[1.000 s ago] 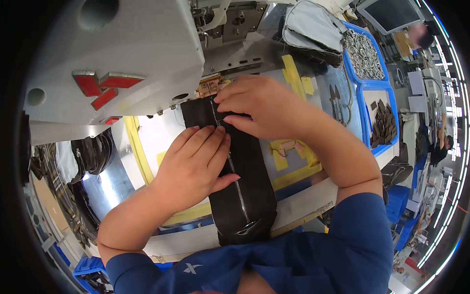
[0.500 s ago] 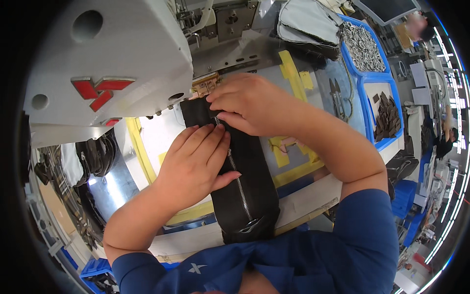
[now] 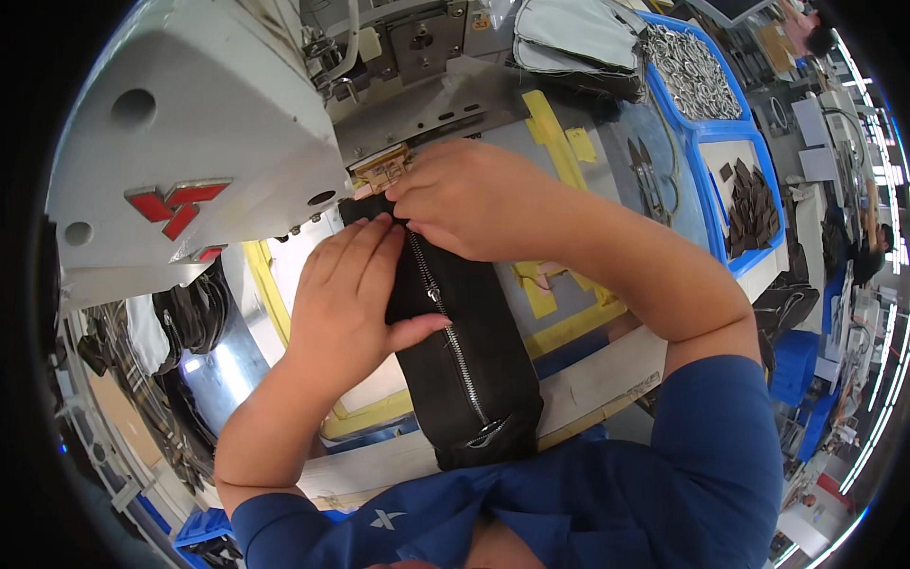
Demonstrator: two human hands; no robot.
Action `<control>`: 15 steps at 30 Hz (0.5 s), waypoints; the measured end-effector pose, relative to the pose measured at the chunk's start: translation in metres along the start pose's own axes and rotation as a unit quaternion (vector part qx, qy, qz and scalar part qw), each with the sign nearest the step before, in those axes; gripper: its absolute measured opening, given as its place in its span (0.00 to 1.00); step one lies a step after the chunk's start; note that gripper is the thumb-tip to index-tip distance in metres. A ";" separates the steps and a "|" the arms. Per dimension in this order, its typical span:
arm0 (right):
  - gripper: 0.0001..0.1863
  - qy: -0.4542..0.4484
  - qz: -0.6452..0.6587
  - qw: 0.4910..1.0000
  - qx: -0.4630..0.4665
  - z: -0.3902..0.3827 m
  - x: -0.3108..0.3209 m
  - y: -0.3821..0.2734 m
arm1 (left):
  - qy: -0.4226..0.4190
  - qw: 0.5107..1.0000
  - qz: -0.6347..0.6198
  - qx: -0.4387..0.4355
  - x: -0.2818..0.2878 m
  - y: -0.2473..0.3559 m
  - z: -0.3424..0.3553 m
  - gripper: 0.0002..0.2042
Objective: The person operates an industrial sewing machine to attach zippers to small fabric pouches. They guide the black pouches under the needle, sew along the zipper edges, and periodically flip the items to work on different sides. The person handles the pouches one at a time, ensuring the zipper is aligned before stitching.
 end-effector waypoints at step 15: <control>0.08 -0.056 -0.073 0.995 -0.024 -0.005 -0.004 -0.006 | -0.056 0.996 0.063 0.035 0.002 0.000 0.009 0.41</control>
Point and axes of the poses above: each hand's wrist, its own z-axis towards the middle knuckle, its own x-axis out of the back of the hand, y = z × x, the point moved 5 cm from there along z, towards the middle knuckle, and after that the axes turned 13 degrees about y, right-handed, at the moved point
